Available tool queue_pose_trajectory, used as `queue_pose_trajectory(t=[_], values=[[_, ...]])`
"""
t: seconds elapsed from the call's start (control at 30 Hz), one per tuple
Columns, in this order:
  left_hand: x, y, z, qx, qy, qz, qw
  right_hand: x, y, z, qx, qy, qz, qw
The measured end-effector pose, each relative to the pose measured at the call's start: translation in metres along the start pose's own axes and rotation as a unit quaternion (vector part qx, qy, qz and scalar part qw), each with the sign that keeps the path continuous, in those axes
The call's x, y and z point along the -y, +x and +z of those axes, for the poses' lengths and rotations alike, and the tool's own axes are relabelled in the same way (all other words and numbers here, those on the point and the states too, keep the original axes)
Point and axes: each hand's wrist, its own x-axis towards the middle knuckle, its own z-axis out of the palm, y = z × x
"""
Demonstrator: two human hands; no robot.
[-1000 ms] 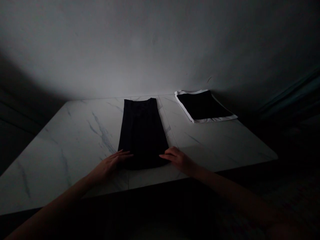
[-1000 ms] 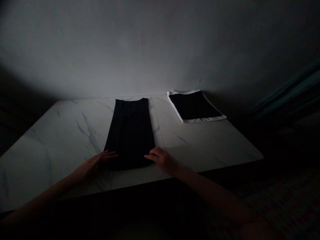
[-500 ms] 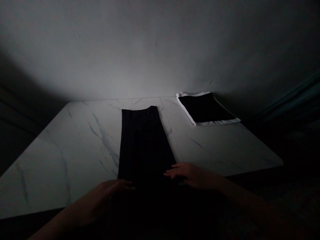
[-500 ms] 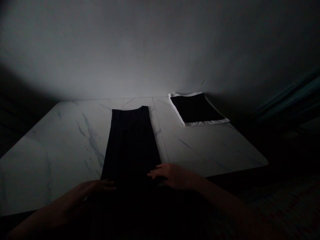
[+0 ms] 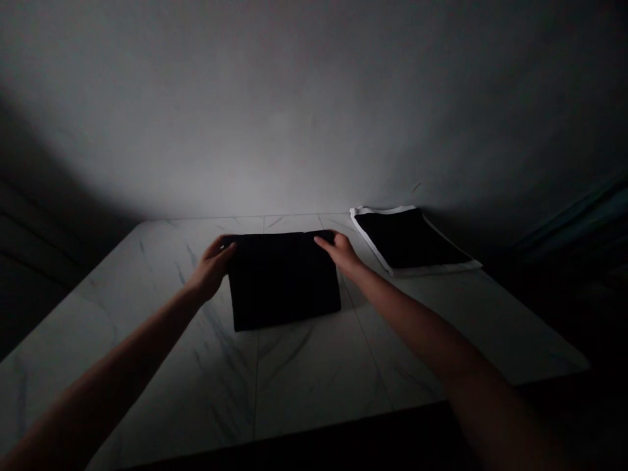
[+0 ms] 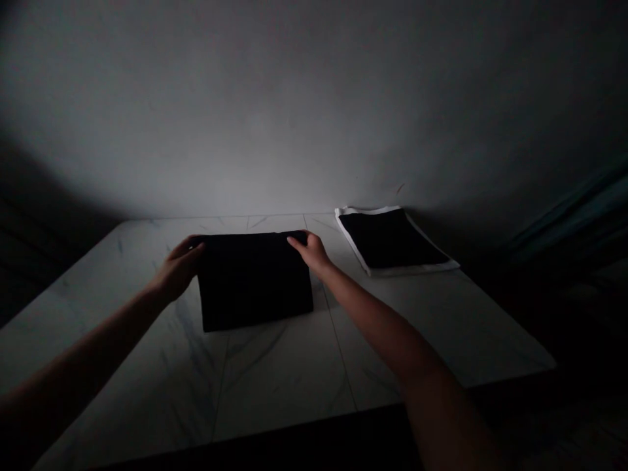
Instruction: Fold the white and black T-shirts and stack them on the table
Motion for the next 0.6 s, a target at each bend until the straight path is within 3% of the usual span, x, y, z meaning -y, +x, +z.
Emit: queue_pose_trajectory(t=[0.13, 0.23, 0.33, 0.4, 0.47, 0.6], values=[[0.031, 0.073, 0.016, -0.093, 0.198, -0.041, 0.975, -0.022, 0.052, 0.033, -0.039, -0.192, 0.064, 0.979], [0.057, 0.098, 0.023, -0.125, 0.317, -0.054, 0.939, -0.04, 0.063, 0.048, -0.047, -0.316, 0.098, 0.943], [0.073, 0.103, 0.023, -0.125, 0.376, -0.027, 0.918, -0.054, 0.06, 0.055, -0.046, -0.403, 0.096, 0.909], [0.078, 0.102, 0.022, -0.117, 0.447, 0.003, 0.887, -0.058, 0.058, 0.057, -0.042, -0.442, 0.083, 0.892], [0.081, 0.1, 0.022, -0.111, 0.51, 0.026, 0.853, -0.058, 0.058, 0.058, -0.044, -0.462, 0.077, 0.883], [0.083, 0.097, 0.021, -0.098, 0.572, 0.035, 0.814, -0.056, 0.059, 0.059, -0.051, -0.475, 0.084, 0.874]])
